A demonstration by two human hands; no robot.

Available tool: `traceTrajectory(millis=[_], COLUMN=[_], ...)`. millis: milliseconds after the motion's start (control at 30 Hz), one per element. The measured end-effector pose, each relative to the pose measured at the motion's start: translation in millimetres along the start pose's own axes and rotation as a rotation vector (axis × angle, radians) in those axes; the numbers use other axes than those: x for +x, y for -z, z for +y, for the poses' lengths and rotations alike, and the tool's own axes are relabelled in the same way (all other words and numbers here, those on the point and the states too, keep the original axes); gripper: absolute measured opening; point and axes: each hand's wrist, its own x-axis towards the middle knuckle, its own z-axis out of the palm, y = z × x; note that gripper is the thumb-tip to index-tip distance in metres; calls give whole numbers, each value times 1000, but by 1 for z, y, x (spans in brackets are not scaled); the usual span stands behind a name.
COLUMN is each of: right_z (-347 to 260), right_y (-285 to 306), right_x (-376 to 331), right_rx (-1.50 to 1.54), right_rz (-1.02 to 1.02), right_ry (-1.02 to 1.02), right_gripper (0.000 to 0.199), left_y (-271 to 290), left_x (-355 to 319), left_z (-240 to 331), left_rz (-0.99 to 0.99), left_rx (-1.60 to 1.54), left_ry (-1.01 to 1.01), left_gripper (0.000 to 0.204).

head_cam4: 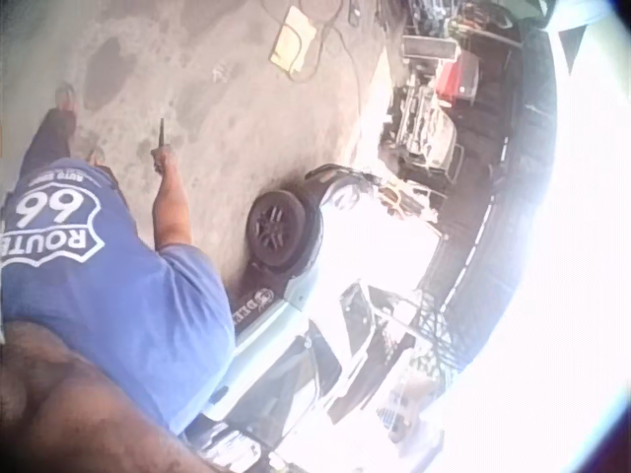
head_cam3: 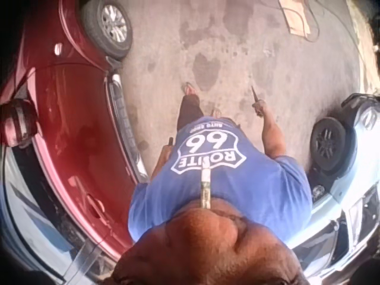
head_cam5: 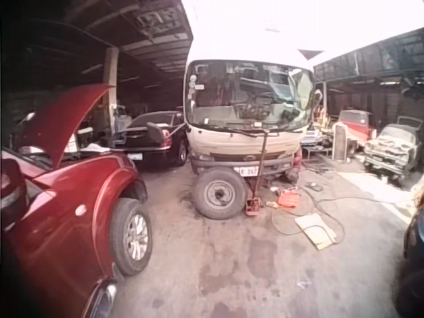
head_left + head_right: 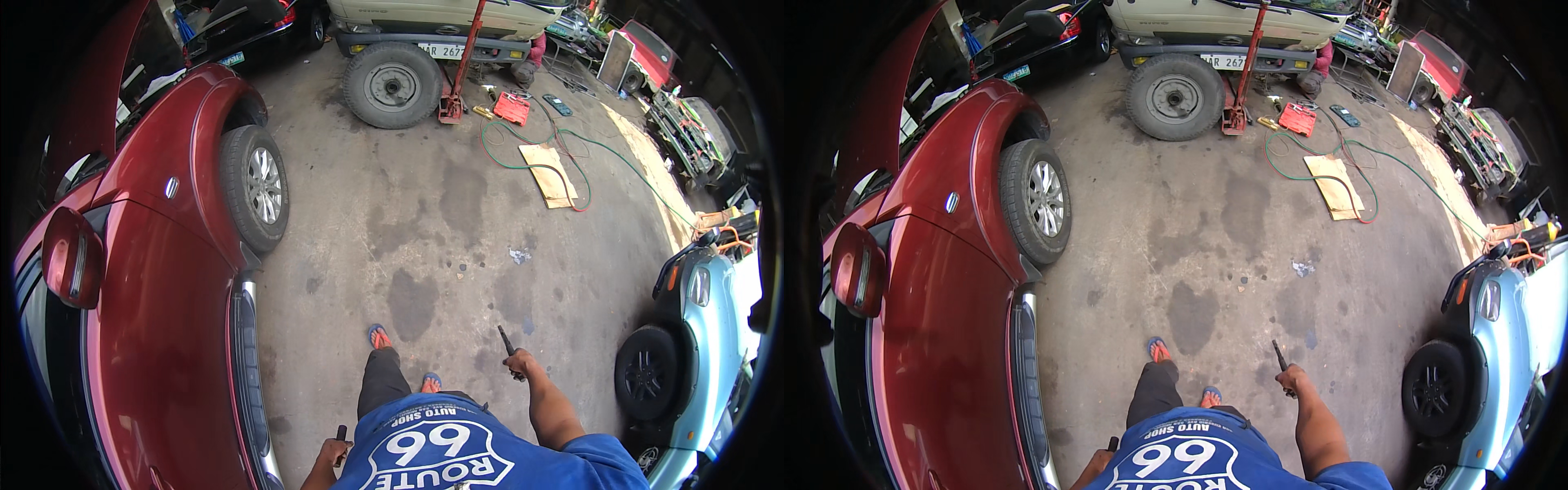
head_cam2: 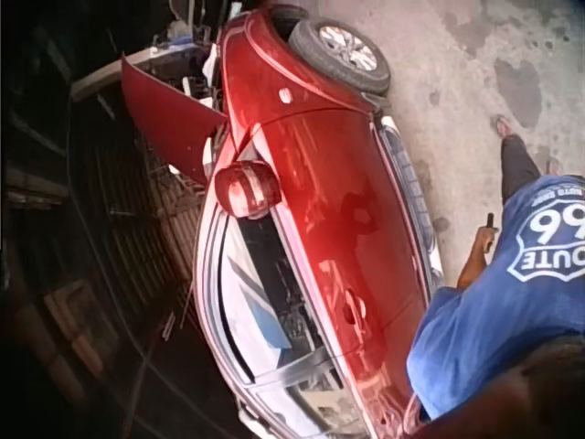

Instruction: The person washes a metal part at a sink, then walks through an auto repair shop and uses a bench grinder to smooth the metal part. The person holds the part with both hands and rotates it against the grinding wheel.

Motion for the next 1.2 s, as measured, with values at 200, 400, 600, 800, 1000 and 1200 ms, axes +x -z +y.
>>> traceTrajectory(millis=[200,400,600,800,1000,1200], right_z=[-248,-375,-439,-513,-707,-996], right_y=[92,77,47,117,236,297], right_x=[23,83,164,239,337,400], right_rx=[112,-75,-165,-102,-531,-571], right_rz=[260,39,-280,-376,-286,-111], right_ry=[121,-2,-206,-41,-130,-307], right_gripper=[38,32,33,50,61,71], left_y=[76,202,302,339,326,328], left_x=[83,118,172,275,366,419], left_z=[177,466,735,882,951,1012], left_rz=[-37,91,327,265,167,38], left_rx=[58,277,333,54,5,167], left_ry=[207,78,-18,95,266,242], left_gripper=[33,37,39,33,28,42])
